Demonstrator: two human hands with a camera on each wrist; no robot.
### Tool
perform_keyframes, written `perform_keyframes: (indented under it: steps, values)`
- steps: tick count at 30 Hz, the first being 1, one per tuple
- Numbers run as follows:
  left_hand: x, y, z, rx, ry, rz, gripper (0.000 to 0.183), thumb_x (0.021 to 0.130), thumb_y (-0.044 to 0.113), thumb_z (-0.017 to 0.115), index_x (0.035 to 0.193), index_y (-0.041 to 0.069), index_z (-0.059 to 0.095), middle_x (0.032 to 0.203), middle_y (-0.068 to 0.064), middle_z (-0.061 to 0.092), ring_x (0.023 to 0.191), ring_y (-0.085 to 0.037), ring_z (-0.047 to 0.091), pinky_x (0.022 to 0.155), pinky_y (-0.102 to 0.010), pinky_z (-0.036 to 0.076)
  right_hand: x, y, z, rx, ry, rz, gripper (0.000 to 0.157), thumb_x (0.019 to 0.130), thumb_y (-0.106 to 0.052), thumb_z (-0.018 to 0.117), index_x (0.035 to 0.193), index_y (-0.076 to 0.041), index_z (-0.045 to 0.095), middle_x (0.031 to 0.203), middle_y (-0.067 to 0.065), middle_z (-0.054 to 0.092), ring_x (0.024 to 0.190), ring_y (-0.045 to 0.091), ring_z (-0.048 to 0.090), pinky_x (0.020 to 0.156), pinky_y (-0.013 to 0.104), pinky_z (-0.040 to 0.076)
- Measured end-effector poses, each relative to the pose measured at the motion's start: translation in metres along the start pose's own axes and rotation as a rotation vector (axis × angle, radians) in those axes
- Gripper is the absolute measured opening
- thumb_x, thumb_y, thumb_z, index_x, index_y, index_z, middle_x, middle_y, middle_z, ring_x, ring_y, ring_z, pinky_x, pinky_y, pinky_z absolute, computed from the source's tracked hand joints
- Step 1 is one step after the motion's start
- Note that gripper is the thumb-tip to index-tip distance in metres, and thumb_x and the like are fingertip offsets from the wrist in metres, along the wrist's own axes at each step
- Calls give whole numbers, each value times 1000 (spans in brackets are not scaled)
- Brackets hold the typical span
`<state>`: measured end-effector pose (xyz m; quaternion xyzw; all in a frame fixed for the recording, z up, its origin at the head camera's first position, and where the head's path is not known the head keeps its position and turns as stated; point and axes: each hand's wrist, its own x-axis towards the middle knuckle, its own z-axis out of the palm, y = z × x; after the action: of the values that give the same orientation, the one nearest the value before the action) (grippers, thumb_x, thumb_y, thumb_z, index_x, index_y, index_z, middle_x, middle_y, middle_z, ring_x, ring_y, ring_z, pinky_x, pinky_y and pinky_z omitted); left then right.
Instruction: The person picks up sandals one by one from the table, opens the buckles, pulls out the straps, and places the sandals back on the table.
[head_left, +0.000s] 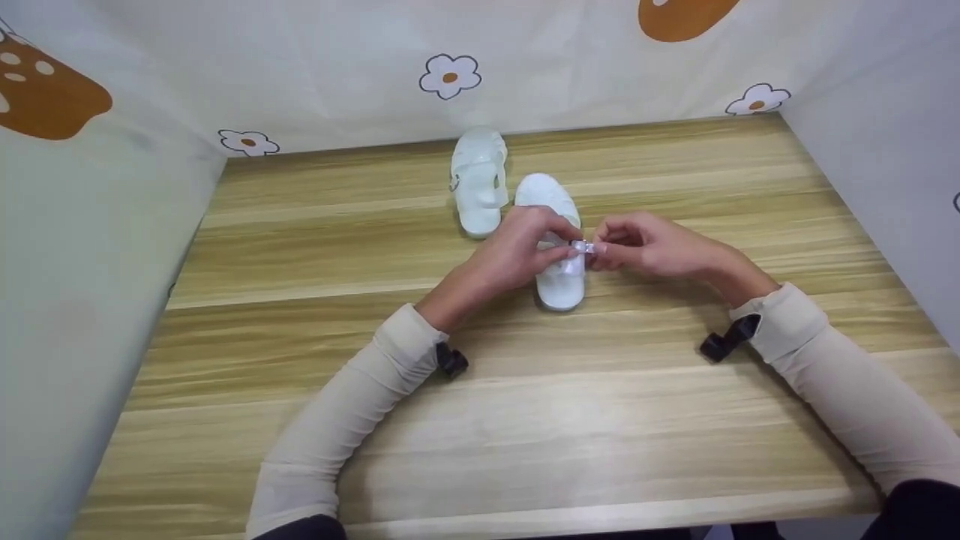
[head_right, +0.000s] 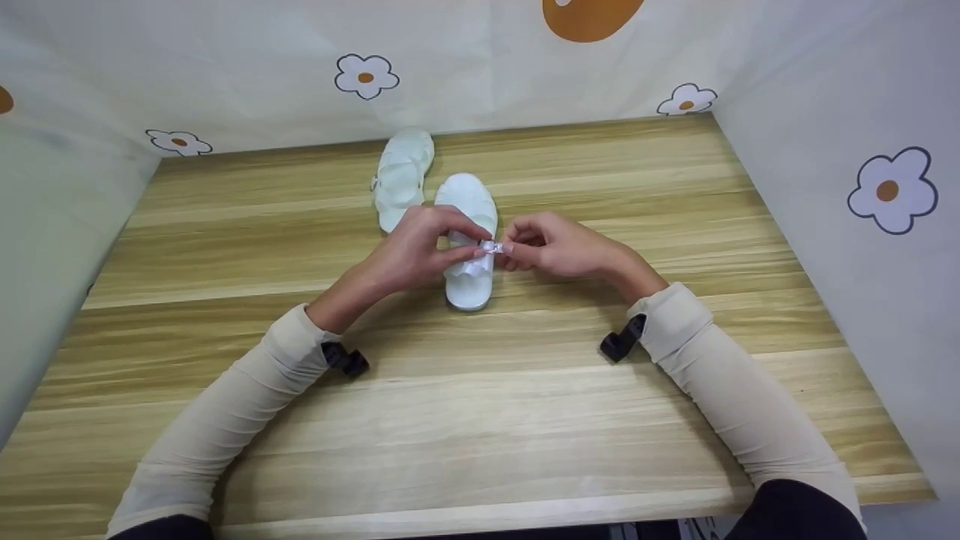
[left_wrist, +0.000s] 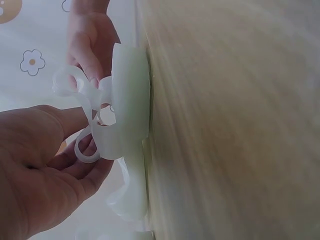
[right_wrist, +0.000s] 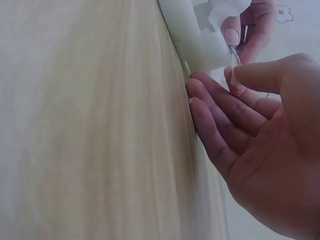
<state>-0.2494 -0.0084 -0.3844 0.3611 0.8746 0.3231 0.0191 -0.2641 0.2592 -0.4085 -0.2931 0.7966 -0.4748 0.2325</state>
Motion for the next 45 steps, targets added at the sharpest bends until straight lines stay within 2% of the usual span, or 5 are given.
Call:
perform_keyframes:
  steps: [6, 16, 20, 30, 45]
  values:
    - [0, -3, 2, 10, 21, 48, 21, 100, 14, 79, 119, 8, 83, 116, -6, 83, 113, -19, 75, 103, -32, 57, 3, 0, 4, 32, 9, -21, 29, 112, -17, 60, 118, 10, 64, 117, 22, 76, 106, 22, 77, 93, 30, 63]
    - [0, -1, 3, 22, 9, 37, 21, 103, 17, 76, 122, 10, 82, 117, -4, 82, 114, -17, 74, 104, -30, 57, 5, -2, 8, 82, 14, -34, 25, 112, -16, 60, 115, 8, 64, 101, 20, 74, 92, 21, 75, 86, 35, 66]
    - [-1, -1, 3, 17, 13, 28, 22, 101, 18, 79, 120, 8, 82, 116, -6, 83, 111, -18, 75, 102, -32, 58, 3, -4, 6, 100, -4, -29, 25, 112, -15, 59, 118, 9, 64, 107, 21, 74, 98, 23, 76, 90, 36, 66]
    - [-2, -1, 2, 10, 7, 12, 22, 101, 18, 78, 122, 9, 81, 118, -6, 82, 114, -18, 73, 104, -32, 57, 0, -5, 1, -22, 32, 78, 23, 109, -20, 66, 119, -1, 73, 110, 18, 79, 98, 25, 76, 88, 32, 65]
    - [-3, -2, 5, 37, 28, 59, 19, 103, 15, 76, 119, 8, 82, 116, -7, 82, 113, -19, 74, 103, -33, 58, 3, -5, 6, -33, 37, -33, 21, 109, -19, 67, 114, 1, 71, 111, 18, 79, 99, 22, 73, 86, 25, 61]
